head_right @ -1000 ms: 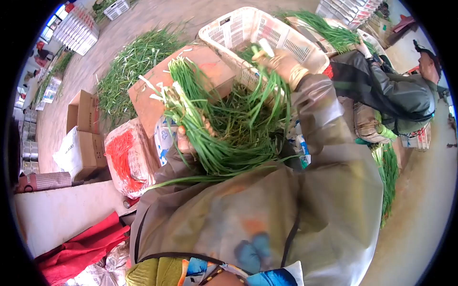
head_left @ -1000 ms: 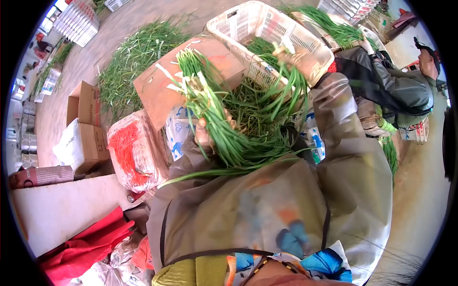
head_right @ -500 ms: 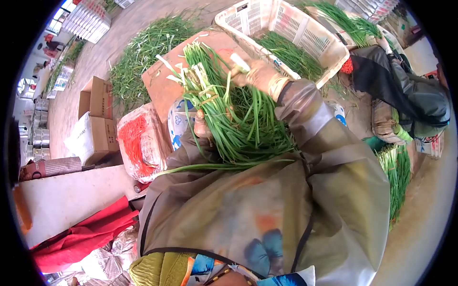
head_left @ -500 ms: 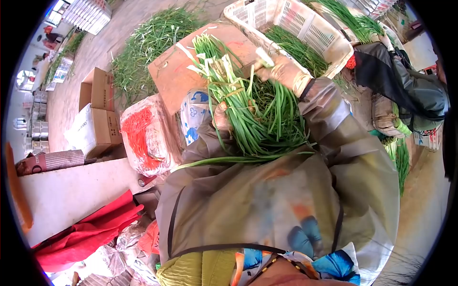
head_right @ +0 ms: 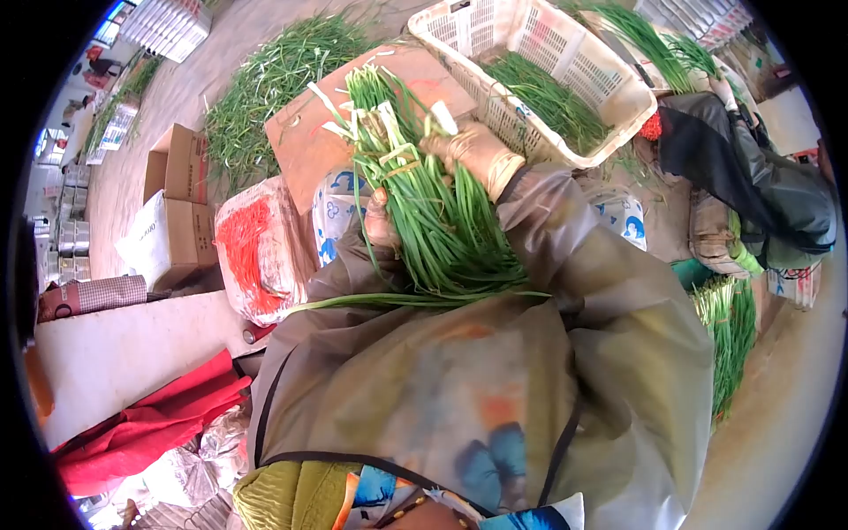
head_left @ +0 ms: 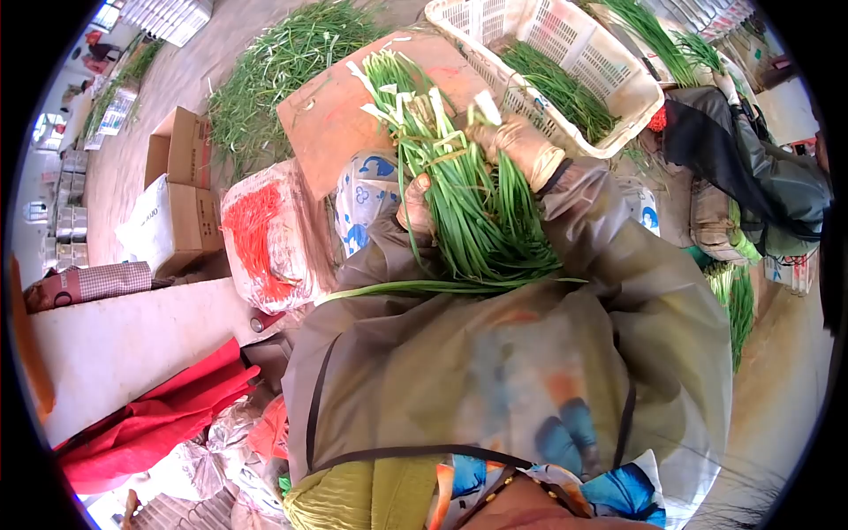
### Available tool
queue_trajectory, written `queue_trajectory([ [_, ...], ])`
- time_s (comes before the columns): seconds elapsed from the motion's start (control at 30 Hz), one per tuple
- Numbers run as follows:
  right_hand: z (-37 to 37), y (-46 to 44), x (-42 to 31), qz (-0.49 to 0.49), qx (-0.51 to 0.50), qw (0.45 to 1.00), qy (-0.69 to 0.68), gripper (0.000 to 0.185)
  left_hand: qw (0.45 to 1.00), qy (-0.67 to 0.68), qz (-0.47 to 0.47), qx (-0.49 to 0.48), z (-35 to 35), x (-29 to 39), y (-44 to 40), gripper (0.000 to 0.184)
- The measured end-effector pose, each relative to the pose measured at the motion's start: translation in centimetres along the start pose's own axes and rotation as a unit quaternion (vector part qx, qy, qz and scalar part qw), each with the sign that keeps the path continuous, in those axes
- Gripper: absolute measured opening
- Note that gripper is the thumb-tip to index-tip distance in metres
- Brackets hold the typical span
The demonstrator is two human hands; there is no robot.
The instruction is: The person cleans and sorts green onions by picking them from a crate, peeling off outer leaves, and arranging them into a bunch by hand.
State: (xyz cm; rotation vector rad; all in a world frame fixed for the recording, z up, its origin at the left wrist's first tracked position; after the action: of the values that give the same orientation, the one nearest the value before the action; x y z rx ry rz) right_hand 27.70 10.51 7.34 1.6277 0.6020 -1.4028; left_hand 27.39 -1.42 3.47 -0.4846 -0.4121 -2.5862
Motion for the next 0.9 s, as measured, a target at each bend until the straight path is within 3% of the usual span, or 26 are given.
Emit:
queue_trajectory([
  [0.03, -1.4, -0.8, -0.7, -0.004, 0.056, 0.998, 0.027, 0.025, 1.000, 0.002, 0.004, 0.003, 0.1, -0.1, -0.1, 0.068],
  [0.1, -4.7, -2.0, -3.9, -0.162, 0.148, 0.973, 0.069, 0.024, 0.999, 0.007, 0.040, 0.019, -0.2, 0.6, -0.2, 0.071],
  [0.17, -7.9, -1.5, -4.9, -0.137, 0.208, 0.968, -0.040, 0.024, 0.999, 0.010, 0.050, 0.019, 0.0, 0.6, -0.6, 0.075],
  [0.2, -8.5, -2.4, -4.0, -0.076, 0.174, 0.974, -0.126, 0.025, 0.998, -0.022, 0.061, 0.012, 0.0, 0.8, -0.6, 0.077],
  [0.23, -7.5, -0.2, -5.8, -0.033, 0.094, 0.993, -0.061, 0.025, 0.996, -0.054, 0.072, 0.005, -0.1, 1.0, -0.6, 0.079],
  [0.3, -6.2, 0.2, -6.5, -0.091, 0.029, 0.994, 0.052, 0.023, 0.992, -0.107, 0.071, 0.011, 0.9, 1.0, -0.3, 0.084],
  [0.37, -4.1, 0.9, -6.2, -0.144, -0.015, 0.977, 0.157, 0.023, 0.996, -0.080, 0.020, -0.046, 0.3, 0.1, -0.9, 0.080],
  [0.43, -1.8, 2.2, -6.5, -0.149, -0.018, 0.980, 0.128, 0.028, 0.998, -0.003, -0.033, -0.058, 0.2, -0.4, -1.2, 0.071],
  [0.47, -1.4, 1.5, -5.3, -0.156, -0.020, 0.972, 0.178, 0.039, 0.998, -0.017, -0.011, -0.060, -0.9, -0.4, -1.5, 0.065],
  [0.53, 0.3, 0.1, -3.4, -0.259, -0.014, 0.915, 0.309, 0.053, 0.999, 0.005, 0.009, -0.034, -3.4, -0.7, -2.2, 0.051],
  [0.57, 1.2, 0.3, -3.2, -0.222, -0.020, 0.908, 0.356, 0.057, 0.999, 0.040, 0.006, -0.012, -3.5, -0.6, -2.1, 0.043],
  [0.6, 0.4, -1.0, -2.2, -0.163, -0.001, 0.909, 0.383, 0.056, 0.997, 0.024, 0.064, -0.035, -1.7, 0.5, -0.7, 0.042],
  [0.63, -0.2, -1.4, -1.9, -0.125, 0.004, 0.939, 0.321, 0.052, 0.997, 0.031, 0.040, -0.051, -2.5, 0.1, -1.0, 0.042],
  [0.7, -2.0, -3.5, -0.8, -0.110, -0.010, 0.954, 0.279, 0.051, 0.997, 0.009, -0.040, -0.069, -1.7, -0.6, -1.3, 0.044],
  [0.73, -2.4, -3.5, -0.7, -0.109, -0.013, 0.953, 0.281, 0.051, 0.996, 0.009, -0.037, -0.075, -1.0, -0.3, -0.8, 0.043],
  [0.77, -3.0, -2.3, -3.3, -0.157, 0.088, 0.875, 0.449, 0.051, 0.996, 0.009, -0.036, -0.075, -1.1, -0.6, -1.1, 0.043],
  [0.8, -3.6, -0.9, -5.8, -0.199, 0.186, 0.757, 0.594, 0.051, 0.998, 0.012, -0.017, -0.061, -1.3, -0.5, -1.7, 0.043],
  [0.83, -3.5, -0.1, -6.8, -0.227, 0.205, 0.756, 0.579, 0.048, 0.999, 0.014, 0.003, -0.047, -1.7, 0.0, -2.3, 0.042],
  [0.9, 0.7, 3.9, -8.7, -0.268, 0.120, 0.857, 0.424, 0.045, 0.999, 0.015, 0.015, -0.026, -2.3, 0.2, -2.0, 0.034],
])
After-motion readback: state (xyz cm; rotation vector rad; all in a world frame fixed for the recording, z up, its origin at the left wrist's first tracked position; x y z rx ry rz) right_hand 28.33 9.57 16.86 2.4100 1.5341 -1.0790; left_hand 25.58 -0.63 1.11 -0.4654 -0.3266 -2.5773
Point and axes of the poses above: each hand's wrist, its own y-axis away from the middle knuckle, its own z-axis out of the palm, x = y × z, the point moved 9 cm from there along -y, towards the middle knuckle, and after that the axes turned 13 degrees about x, right-handed, at the moved point
